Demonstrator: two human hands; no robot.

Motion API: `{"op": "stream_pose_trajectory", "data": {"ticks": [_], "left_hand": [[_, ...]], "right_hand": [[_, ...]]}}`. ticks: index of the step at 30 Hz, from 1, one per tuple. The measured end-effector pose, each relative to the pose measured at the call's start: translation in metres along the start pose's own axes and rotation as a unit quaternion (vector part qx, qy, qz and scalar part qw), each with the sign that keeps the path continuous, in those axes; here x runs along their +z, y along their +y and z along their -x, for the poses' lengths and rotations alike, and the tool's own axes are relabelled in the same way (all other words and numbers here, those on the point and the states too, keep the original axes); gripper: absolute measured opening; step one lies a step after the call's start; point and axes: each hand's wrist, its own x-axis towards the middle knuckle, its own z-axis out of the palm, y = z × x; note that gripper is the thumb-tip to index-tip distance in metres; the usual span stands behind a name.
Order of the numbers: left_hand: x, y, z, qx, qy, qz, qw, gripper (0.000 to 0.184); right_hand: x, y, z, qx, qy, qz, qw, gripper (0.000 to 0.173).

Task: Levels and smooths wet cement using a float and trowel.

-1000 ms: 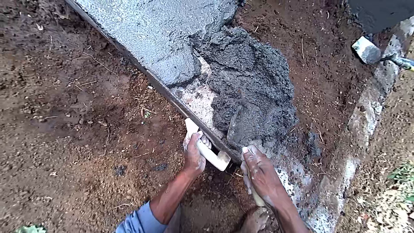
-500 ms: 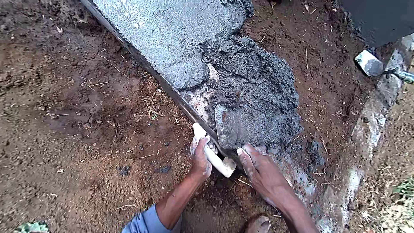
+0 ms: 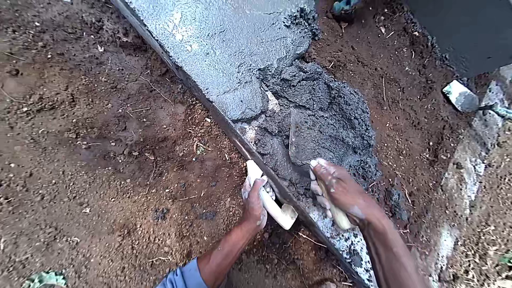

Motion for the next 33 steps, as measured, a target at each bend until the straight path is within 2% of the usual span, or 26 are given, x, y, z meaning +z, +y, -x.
{"op": "stream_pose_trajectory", "data": {"ticks": [5, 10, 16, 18, 21, 24, 26, 30, 33], "left_hand": [[0.0, 0.001, 0.001, -0.001, 0.004, -0.007, 1.0, 0.01], [-0.001, 0.002, 0.001, -0.002, 0.011, -0.023, 1.0, 0.01], [-0.001, -0.001, 0.002, 0.004, 0.007, -0.017, 1.0, 0.009], [-0.001, 0.001, 0.001, 0.001, 0.003, -0.022, 1.0, 0.009], [-0.002, 0.001, 0.001, 0.0, 0.005, -0.024, 1.0, 0.01], [0.0, 0.0, 0.001, 0.0, 0.007, -0.027, 1.0, 0.01], [0.001, 0.001, 0.002, -0.001, 0.005, -0.024, 1.0, 0.01], [-0.002, 0.0, 0.002, 0.002, 0.008, -0.017, 1.0, 0.01], [0.0, 0.0, 0.002, 0.004, 0.003, -0.019, 1.0, 0.01]], "right_hand": [[0.013, -0.027, -0.005, 0.008, -0.049, 0.114, 0.992, 0.036], [0.021, -0.048, -0.009, -0.005, -0.063, 0.27, 0.961, 0.04], [0.021, -0.062, -0.008, -0.091, -0.029, 0.487, 0.868, 0.035], [0.003, -0.04, -0.004, -0.167, 0.002, 0.498, 0.851, 0.038], [-0.014, -0.008, -0.007, -0.296, 0.064, 0.516, 0.801, 0.048], [-0.019, -0.017, -0.015, -0.314, 0.066, 0.581, 0.748, 0.049], [-0.016, -0.032, -0.025, -0.304, 0.049, 0.606, 0.733, 0.043], [-0.002, -0.061, -0.029, -0.261, 0.019, 0.63, 0.731, 0.035], [-0.014, -0.074, -0.016, -0.228, -0.025, 0.59, 0.774, 0.033]]}}
